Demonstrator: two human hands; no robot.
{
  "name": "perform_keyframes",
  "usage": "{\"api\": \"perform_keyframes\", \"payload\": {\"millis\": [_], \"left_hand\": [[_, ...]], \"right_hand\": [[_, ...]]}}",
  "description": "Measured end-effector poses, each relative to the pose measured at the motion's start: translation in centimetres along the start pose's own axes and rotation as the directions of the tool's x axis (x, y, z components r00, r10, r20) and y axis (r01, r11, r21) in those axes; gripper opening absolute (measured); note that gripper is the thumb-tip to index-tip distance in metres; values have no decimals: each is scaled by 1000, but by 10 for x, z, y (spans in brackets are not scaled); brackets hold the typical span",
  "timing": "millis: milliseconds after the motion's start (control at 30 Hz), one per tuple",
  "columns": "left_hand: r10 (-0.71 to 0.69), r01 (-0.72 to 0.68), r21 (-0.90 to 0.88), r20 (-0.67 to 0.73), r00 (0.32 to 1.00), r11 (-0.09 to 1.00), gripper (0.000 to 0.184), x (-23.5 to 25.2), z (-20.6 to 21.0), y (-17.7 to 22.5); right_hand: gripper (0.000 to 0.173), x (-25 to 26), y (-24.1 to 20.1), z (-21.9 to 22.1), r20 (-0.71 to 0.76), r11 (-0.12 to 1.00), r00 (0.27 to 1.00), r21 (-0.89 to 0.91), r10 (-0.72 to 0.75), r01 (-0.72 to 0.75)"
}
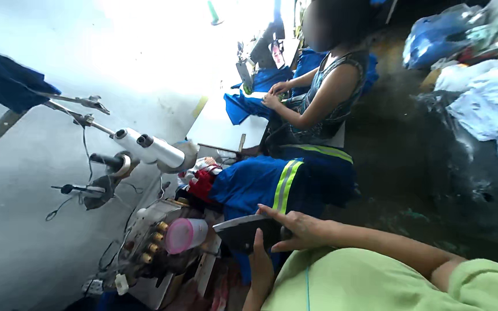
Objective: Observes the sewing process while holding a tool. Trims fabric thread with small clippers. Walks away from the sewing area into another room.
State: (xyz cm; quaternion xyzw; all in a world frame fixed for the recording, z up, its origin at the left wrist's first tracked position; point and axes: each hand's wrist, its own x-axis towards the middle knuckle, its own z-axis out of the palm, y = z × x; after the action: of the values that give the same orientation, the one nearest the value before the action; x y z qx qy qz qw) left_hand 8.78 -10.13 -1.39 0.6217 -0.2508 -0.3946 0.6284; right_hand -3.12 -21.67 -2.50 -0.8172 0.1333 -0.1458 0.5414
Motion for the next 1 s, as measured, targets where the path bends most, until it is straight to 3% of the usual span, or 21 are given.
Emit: {"api": "perform_keyframes", "payload": {"millis": [500,1000], "left_hand": [[99,-109,-84,-118,988,990,31,-10,10,-2],[146,-169,-169,-142,979,971,28,-7,12,-10]], "right_hand": [[85,-7,-4,4,-46,978,992,-179,-115,105],[83,-13,-5,11,-97,947,976,-281,-193,159]]}}
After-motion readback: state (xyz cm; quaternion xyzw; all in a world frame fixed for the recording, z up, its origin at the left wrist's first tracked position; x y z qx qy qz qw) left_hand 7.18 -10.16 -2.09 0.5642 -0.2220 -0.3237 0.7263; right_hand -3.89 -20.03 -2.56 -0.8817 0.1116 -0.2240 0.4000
